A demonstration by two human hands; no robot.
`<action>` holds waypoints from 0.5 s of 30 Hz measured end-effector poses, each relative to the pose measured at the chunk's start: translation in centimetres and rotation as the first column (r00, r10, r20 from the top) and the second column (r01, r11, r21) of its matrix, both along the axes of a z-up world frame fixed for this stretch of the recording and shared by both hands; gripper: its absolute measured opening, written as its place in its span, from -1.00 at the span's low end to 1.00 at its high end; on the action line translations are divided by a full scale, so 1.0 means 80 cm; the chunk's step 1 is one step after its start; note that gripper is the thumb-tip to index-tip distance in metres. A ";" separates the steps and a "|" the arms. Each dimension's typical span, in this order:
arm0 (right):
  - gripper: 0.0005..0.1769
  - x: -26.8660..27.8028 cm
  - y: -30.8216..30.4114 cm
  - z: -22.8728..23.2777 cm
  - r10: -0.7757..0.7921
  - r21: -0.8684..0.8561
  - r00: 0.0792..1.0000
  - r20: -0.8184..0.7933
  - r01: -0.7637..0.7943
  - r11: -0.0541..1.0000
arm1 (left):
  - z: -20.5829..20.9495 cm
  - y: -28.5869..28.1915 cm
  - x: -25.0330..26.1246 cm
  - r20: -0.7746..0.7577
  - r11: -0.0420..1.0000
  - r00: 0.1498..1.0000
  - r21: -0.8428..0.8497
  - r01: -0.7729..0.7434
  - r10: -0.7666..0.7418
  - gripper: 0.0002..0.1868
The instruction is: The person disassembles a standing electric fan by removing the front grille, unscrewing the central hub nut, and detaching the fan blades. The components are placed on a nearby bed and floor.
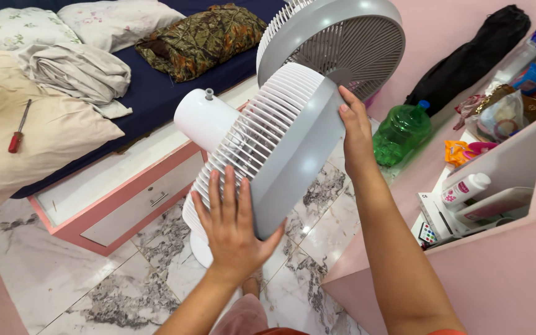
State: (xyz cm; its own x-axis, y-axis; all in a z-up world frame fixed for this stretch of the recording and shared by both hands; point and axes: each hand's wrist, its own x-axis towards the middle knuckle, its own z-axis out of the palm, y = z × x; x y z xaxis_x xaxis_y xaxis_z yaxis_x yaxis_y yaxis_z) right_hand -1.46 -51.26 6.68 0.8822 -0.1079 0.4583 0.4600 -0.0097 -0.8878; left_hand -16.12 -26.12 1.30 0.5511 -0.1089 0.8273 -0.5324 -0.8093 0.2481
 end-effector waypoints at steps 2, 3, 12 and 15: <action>-0.35 0.002 -0.001 -0.004 -0.081 -0.094 0.996 0.031 0.083 0.992 | 0.003 0.011 0.015 0.033 1.000 0.999 0.011 0.021 -0.021 0.20; -0.36 0.002 -0.001 -0.006 -0.120 -0.139 0.992 0.049 0.126 0.982 | 0.004 0.018 0.021 0.049 0.999 0.998 0.018 0.032 -0.032 0.20; -0.36 -0.028 0.027 -0.003 -0.191 -0.445 0.955 0.226 0.275 0.852 | 0.009 0.102 0.062 0.029 0.993 0.993 0.031 0.116 -0.117 0.10; -0.34 -0.038 0.049 0.001 -0.159 -0.482 0.953 0.256 0.269 0.834 | 0.006 0.149 0.084 -0.014 0.995 0.996 0.046 0.089 -0.088 0.06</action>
